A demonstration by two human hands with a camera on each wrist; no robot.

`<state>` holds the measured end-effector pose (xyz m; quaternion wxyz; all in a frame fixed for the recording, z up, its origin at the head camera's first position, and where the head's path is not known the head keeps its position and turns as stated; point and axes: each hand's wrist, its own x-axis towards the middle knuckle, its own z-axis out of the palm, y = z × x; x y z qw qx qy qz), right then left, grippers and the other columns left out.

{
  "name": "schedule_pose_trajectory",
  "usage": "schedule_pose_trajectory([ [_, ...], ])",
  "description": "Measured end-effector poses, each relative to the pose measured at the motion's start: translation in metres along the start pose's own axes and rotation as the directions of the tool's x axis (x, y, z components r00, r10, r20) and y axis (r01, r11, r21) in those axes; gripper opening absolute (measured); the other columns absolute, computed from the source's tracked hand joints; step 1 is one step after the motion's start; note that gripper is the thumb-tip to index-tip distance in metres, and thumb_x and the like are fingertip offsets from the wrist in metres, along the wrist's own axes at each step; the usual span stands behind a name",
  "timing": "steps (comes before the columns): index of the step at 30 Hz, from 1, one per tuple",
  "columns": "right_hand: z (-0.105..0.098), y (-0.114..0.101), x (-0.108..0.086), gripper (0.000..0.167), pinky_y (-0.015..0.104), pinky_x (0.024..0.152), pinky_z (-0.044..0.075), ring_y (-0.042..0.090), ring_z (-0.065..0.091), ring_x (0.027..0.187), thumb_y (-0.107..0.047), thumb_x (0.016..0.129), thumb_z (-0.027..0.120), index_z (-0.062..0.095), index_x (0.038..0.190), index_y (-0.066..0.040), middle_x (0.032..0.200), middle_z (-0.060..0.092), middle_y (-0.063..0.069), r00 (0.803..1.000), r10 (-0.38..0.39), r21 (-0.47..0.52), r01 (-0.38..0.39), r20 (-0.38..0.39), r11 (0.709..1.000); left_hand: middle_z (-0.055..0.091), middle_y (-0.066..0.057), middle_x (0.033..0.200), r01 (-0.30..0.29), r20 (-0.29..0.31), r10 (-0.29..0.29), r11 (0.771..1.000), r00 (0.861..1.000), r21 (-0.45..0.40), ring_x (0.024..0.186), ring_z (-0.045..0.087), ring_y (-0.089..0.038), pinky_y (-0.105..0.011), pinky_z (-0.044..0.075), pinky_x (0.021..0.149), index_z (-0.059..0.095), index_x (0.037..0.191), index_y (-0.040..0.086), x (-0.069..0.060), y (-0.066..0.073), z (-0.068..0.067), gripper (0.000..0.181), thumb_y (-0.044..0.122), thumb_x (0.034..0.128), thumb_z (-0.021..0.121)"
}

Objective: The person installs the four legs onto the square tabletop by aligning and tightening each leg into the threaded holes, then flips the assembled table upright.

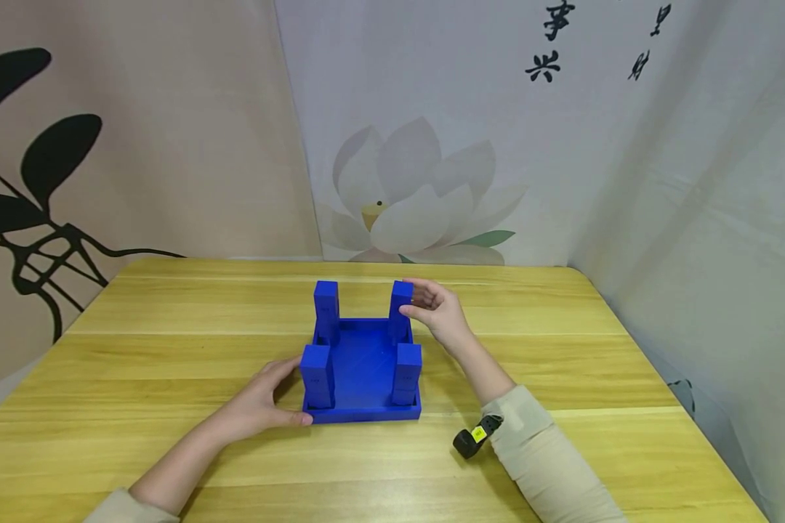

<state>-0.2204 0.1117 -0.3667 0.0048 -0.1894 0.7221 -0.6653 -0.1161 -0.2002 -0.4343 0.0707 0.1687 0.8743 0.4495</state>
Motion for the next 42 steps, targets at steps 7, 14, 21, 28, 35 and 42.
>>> schedule_pose_trajectory([
  [7, 0.001, 0.021, 0.005, 0.045, 0.031, 0.090, 0.048, 0.026, 0.061, 0.101, 0.006, 0.082, 0.072, 0.058, 0.125, 0.006, 0.108, 0.066, 0.018, 0.998, 0.020, 0.047, -0.017, -0.056, 0.999, 0.035, -0.024, 0.144, 0.014, 0.006, -0.014, 1.000, 1.000, 0.006, 0.131, 0.029, -0.045, -0.066, 0.028, 0.099, 0.032, 0.147, 0.000, -0.001, 0.001, -0.001, 0.103, 0.044, 0.0693, 0.084],
  [14, -0.001, 0.028, 0.007, 0.047, 0.048, 0.099, 0.041, 0.031, 0.056, 0.112, 0.004, 0.084, 0.070, 0.055, 0.129, 0.004, 0.121, 0.060, 0.021, 0.999, -0.038, 0.045, 0.039, -0.026, 0.998, 0.036, -0.024, 0.144, 0.019, 0.005, -0.019, 1.000, 1.000, 0.009, 0.131, 0.030, -0.045, -0.066, 0.029, 0.099, 0.032, 0.147, 0.000, -0.001, 0.002, -0.001, 0.103, 0.044, 0.0694, 0.084],
  [21, -0.014, 0.028, 0.013, 0.053, 0.043, 0.105, 0.036, 0.030, 0.047, 0.125, 0.001, 0.089, 0.064, 0.045, 0.139, 0.002, 0.138, 0.050, 0.018, 0.986, -0.054, 0.057, 0.045, 0.156, 0.997, 0.036, -0.023, 0.144, 0.012, 0.000, -0.012, 1.000, 1.000, 0.006, 0.131, 0.031, -0.043, -0.065, 0.028, 0.100, 0.033, 0.147, 0.001, -0.001, 0.002, -0.001, 0.103, 0.045, 0.0689, 0.084],
  [28, -0.023, 0.029, 0.019, 0.056, 0.041, 0.103, 0.038, 0.032, 0.045, 0.128, 0.001, 0.092, 0.059, 0.037, 0.144, 0.003, 0.143, 0.044, 0.018, 0.957, -0.016, 0.083, -0.009, 0.290, 0.996, 0.036, -0.022, 0.144, 0.009, 0.007, -0.009, 1.000, 1.000, 0.003, 0.131, 0.030, -0.043, -0.065, 0.028, 0.100, 0.033, 0.148, 0.002, -0.001, 0.001, -0.001, 0.102, 0.044, 0.0696, 0.084],
  [35, -0.023, 0.028, 0.020, 0.054, 0.040, 0.103, 0.039, 0.029, 0.045, 0.129, 0.000, 0.094, 0.056, 0.038, 0.145, 0.000, 0.142, 0.046, 0.016, 0.926, -0.029, 0.113, -0.014, 0.376, 0.994, 0.035, -0.023, 0.144, 0.016, 0.007, -0.016, 1.000, 1.000, 0.000, 0.131, 0.029, -0.044, -0.067, 0.027, 0.099, 0.033, 0.148, 0.002, -0.001, 0.003, -0.001, 0.103, 0.045, 0.0691, 0.084],
  [42, -0.022, 0.026, 0.021, 0.050, 0.039, 0.104, 0.037, 0.026, 0.045, 0.129, -0.003, 0.096, 0.055, 0.040, 0.144, -0.002, 0.141, 0.048, 0.013, 0.918, -0.032, 0.106, -0.011, 0.396, 0.994, 0.036, -0.023, 0.144, 0.011, -0.001, -0.011, 1.000, 1.000, -0.011, 0.132, 0.029, -0.043, -0.065, 0.027, 0.101, 0.033, 0.147, 0.001, -0.001, 0.002, -0.001, 0.103, 0.044, 0.0682, 0.085],
])
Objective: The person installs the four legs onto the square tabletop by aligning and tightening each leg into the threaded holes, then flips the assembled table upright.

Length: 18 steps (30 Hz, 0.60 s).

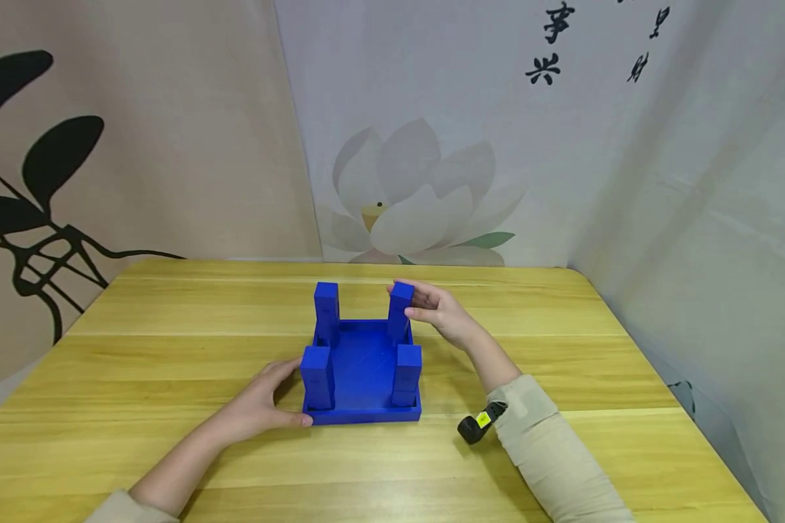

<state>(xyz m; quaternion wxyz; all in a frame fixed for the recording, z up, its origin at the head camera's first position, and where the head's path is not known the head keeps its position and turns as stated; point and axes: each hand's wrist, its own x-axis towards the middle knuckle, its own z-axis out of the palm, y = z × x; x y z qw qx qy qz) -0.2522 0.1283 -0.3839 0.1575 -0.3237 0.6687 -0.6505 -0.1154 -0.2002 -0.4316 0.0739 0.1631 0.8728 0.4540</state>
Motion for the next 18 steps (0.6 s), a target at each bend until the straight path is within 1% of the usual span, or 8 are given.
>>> schedule_pose_trajectory([
  [6, 0.0007, 0.0002, -0.0002, 0.050, 0.039, 0.103, 0.039, 0.026, 0.046, 0.128, -0.005, 0.096, 0.056, 0.041, 0.144, -0.002, 0.140, 0.049, 0.013, 1.000, 0.014, -0.017, -0.015, -0.027, 1.000, 0.038, -0.022, 0.143, -0.015, -0.009, 0.015, 1.000, 1.000, -0.001, 0.131, 0.031, -0.042, -0.063, 0.028, 0.102, 0.034, 0.146, 0.000, 0.0013, -0.0016, 0.0004, 0.103, 0.043, 0.0676, 0.085],
  [11, 0.0020, 0.0008, -0.0015, 0.050, 0.039, 0.101, 0.040, 0.027, 0.047, 0.127, -0.004, 0.096, 0.057, 0.042, 0.143, -0.002, 0.139, 0.050, 0.014, 0.998, 0.010, -0.038, -0.012, -0.062, 0.999, 0.039, -0.021, 0.143, -0.027, -0.016, 0.027, 1.000, 1.000, 0.001, 0.131, 0.031, -0.042, -0.063, 0.027, 0.102, 0.035, 0.146, 0.001, 0.0017, -0.0010, 0.0011, 0.102, 0.043, 0.0673, 0.086],
  [15, 0.0037, 0.0022, -0.0028, 0.051, 0.039, 0.100, 0.042, 0.028, 0.048, 0.126, -0.003, 0.094, 0.059, 0.042, 0.142, 0.000, 0.138, 0.050, 0.016, 0.993, 0.029, -0.044, -0.035, -0.111, 0.998, 0.039, -0.021, 0.143, -0.027, -0.017, 0.027, 1.000, 0.999, 0.005, 0.131, 0.031, -0.042, -0.064, 0.027, 0.102, 0.035, 0.146, 0.001, 0.0021, -0.0002, 0.0015, 0.103, 0.044, 0.0673, 0.085],
  [18, 0.0057, 0.0018, -0.0036, 0.054, 0.039, 0.099, 0.043, 0.028, 0.050, 0.124, -0.003, 0.092, 0.062, 0.041, 0.142, 0.002, 0.136, 0.052, 0.017, 0.986, 0.053, -0.042, -0.061, -0.159, 0.997, 0.038, -0.022, 0.143, -0.021, -0.015, 0.021, 1.000, 1.000, 0.005, 0.131, 0.030, -0.042, -0.064, 0.027, 0.102, 0.035, 0.146, 0.001, 0.0023, 0.0005, 0.0017, 0.103, 0.044, 0.0672, 0.085],
])
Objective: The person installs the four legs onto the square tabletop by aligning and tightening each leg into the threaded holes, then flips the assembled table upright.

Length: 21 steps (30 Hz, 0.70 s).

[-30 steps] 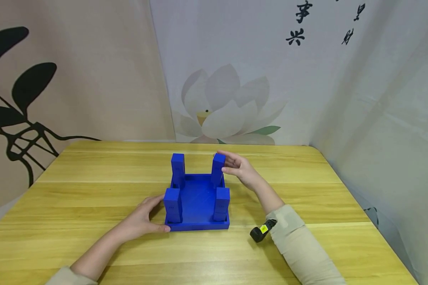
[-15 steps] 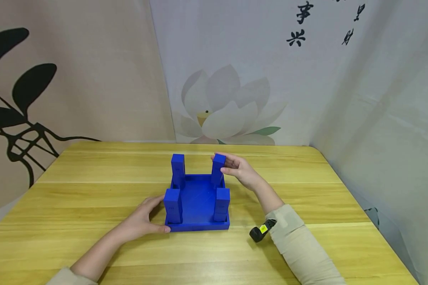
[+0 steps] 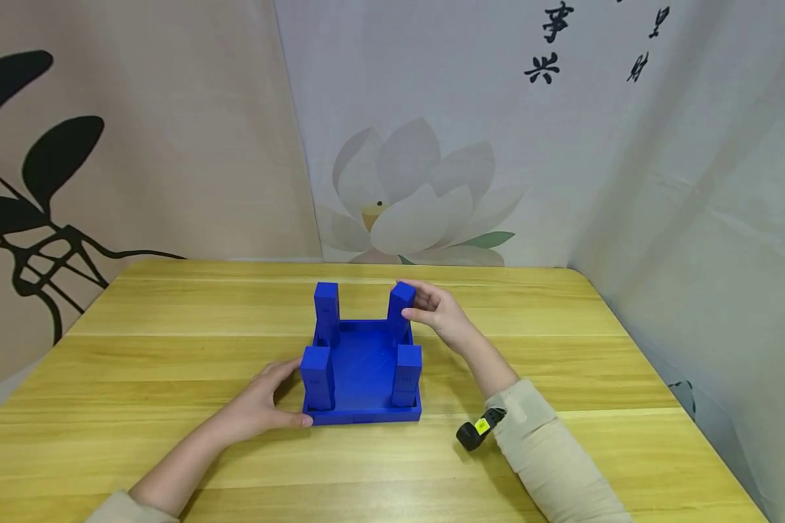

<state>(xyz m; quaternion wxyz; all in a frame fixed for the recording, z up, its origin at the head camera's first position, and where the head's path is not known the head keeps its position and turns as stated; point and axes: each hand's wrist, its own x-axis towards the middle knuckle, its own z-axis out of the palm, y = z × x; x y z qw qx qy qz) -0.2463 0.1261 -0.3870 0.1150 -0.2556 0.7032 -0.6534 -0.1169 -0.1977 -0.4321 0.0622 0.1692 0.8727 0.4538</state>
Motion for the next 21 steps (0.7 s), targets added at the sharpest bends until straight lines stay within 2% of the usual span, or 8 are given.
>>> schedule_pose_trajectory([
  [8, 0.008, 0.000, 0.000, 0.052, 0.038, 0.093, 0.048, 0.027, 0.057, 0.114, 0.004, 0.087, 0.066, 0.048, 0.136, 0.003, 0.126, 0.059, 0.017, 0.994, 0.012, 0.047, -0.007, -0.113, 0.999, 0.037, -0.022, 0.144, 0.012, 0.012, -0.012, 1.000, 1.000, 0.000, 0.131, 0.030, -0.043, -0.065, 0.027, 0.101, 0.034, 0.146, 0.000, -0.001, 0.000, 0.000, 0.103, 0.044, 0.0683, 0.085],
  [15, 0.016, 0.000, 0.000, 0.049, 0.031, 0.086, 0.050, 0.019, 0.060, 0.102, 0.009, 0.082, 0.069, 0.053, 0.128, 0.004, 0.111, 0.064, 0.010, 0.975, 0.012, 0.062, 0.002, -0.224, 0.998, 0.038, -0.022, 0.144, 0.003, 0.008, -0.003, 1.000, 1.000, -0.001, 0.131, 0.030, -0.043, -0.065, 0.027, 0.101, 0.035, 0.146, 0.001, -0.001, -0.001, 0.001, 0.102, 0.044, 0.0682, 0.085],
  [21, 0.021, 0.000, 0.001, 0.045, 0.028, 0.083, 0.050, 0.018, 0.060, 0.095, 0.010, 0.080, 0.070, 0.054, 0.122, 0.004, 0.106, 0.064, 0.007, 0.962, 0.010, 0.086, 0.014, -0.274, 0.996, 0.037, -0.023, 0.144, 0.009, 0.011, -0.009, 1.000, 1.000, 0.005, 0.131, 0.030, -0.043, -0.065, 0.028, 0.101, 0.034, 0.146, 0.000, -0.001, -0.001, 0.001, 0.103, 0.044, 0.0683, 0.085],
])
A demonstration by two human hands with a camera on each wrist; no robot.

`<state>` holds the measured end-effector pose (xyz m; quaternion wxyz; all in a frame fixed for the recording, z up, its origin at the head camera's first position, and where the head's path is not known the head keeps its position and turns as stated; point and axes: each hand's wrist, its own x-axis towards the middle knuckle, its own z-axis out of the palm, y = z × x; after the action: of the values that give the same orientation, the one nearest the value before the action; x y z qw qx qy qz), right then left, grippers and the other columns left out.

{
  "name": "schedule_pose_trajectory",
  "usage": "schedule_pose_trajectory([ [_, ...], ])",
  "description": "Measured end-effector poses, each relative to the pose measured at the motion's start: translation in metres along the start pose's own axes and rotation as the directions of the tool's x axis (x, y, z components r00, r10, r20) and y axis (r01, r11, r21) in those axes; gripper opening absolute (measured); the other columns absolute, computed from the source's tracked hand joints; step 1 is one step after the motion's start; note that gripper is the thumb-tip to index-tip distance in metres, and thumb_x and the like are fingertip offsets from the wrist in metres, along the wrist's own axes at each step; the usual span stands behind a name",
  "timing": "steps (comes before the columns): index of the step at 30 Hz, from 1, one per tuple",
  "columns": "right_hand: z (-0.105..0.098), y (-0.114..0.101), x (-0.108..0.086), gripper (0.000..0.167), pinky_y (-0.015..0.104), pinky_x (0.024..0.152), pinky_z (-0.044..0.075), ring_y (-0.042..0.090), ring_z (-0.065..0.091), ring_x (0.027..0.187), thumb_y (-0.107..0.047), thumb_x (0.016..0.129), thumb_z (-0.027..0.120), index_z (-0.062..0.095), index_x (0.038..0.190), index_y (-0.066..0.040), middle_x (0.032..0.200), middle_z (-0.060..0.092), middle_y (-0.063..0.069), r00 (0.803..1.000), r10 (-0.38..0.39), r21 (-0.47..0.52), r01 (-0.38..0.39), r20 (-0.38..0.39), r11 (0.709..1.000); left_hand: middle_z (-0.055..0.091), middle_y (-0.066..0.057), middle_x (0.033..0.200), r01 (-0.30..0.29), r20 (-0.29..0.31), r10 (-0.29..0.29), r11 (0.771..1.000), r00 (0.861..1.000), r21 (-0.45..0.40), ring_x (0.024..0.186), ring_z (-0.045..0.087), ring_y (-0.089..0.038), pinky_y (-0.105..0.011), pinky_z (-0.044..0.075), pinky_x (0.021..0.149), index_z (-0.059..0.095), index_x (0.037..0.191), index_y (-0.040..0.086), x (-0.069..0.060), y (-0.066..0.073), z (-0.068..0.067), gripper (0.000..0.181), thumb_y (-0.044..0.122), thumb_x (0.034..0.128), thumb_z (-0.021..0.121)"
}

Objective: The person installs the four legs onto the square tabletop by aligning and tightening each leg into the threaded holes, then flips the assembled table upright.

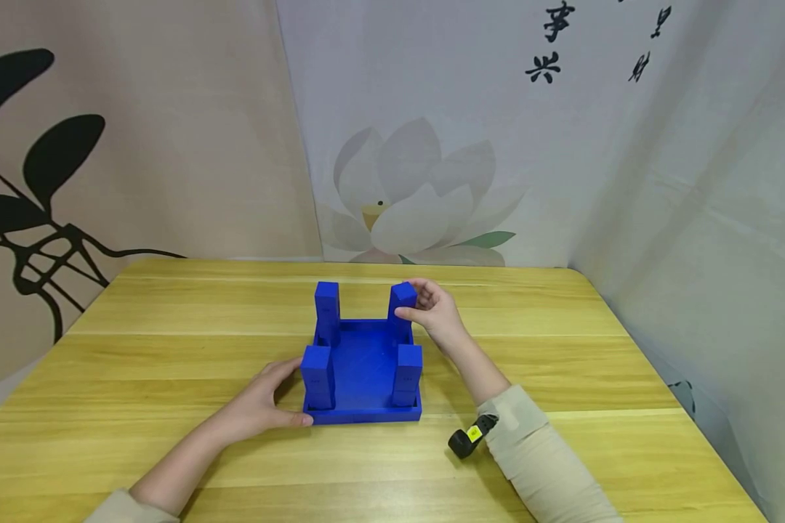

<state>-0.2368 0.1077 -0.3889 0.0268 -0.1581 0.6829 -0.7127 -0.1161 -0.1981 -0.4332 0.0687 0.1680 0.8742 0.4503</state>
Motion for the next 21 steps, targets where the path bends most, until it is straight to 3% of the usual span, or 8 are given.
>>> schedule_pose_trajectory([
  [5, -0.001, 0.001, 0.000, 0.047, 0.029, 0.086, 0.049, 0.020, 0.059, 0.099, 0.010, 0.081, 0.070, 0.053, 0.125, 0.004, 0.110, 0.063, 0.010, 1.000, -0.006, 0.000, 0.006, 0.015, 1.000, 0.036, -0.025, 0.143, -0.001, 0.008, 0.001, 1.000, 1.000, 0.001, 0.131, 0.030, -0.044, -0.065, 0.028, 0.100, 0.033, 0.146, -0.001, -0.001, 0.004, -0.002, 0.102, 0.041, 0.0694, 0.085],
  [12, -0.011, 0.000, 0.001, 0.058, 0.039, 0.103, 0.039, 0.028, 0.046, 0.128, 0.004, 0.088, 0.066, 0.044, 0.141, 0.000, 0.140, 0.047, 0.020, 0.989, -0.029, -0.051, 0.037, 0.146, 0.998, 0.035, -0.024, 0.144, 0.015, 0.012, -0.015, 1.000, 1.000, -0.004, 0.131, 0.029, -0.044, -0.066, 0.028, 0.100, 0.033, 0.147, 0.000, -0.001, 0.002, -0.001, 0.103, 0.043, 0.0690, 0.084],
  [17, -0.017, -0.002, 0.006, 0.054, 0.042, 0.108, 0.031, 0.026, 0.037, 0.134, 0.001, 0.092, 0.061, 0.041, 0.142, 0.002, 0.141, 0.044, 0.023, 0.971, -0.067, -0.084, 0.089, 0.229, 0.992, 0.035, -0.025, 0.144, 0.015, 0.014, -0.016, 1.000, 1.000, 0.005, 0.131, 0.029, -0.045, -0.066, 0.029, 0.099, 0.032, 0.147, -0.001, 0.000, 0.000, -0.001, 0.104, 0.044, 0.0691, 0.084],
  [21, -0.019, -0.005, 0.007, 0.052, 0.040, 0.108, 0.031, 0.023, 0.037, 0.135, 0.000, 0.093, 0.060, 0.042, 0.142, 0.003, 0.142, 0.045, 0.019, 0.969, -0.051, -0.123, 0.083, 0.243, 0.989, 0.035, -0.025, 0.144, 0.023, 0.013, -0.023, 1.000, 1.000, 0.005, 0.131, 0.029, -0.045, -0.066, 0.029, 0.099, 0.032, 0.147, -0.001, 0.000, -0.001, -0.001, 0.104, 0.044, 0.0690, 0.084],
])
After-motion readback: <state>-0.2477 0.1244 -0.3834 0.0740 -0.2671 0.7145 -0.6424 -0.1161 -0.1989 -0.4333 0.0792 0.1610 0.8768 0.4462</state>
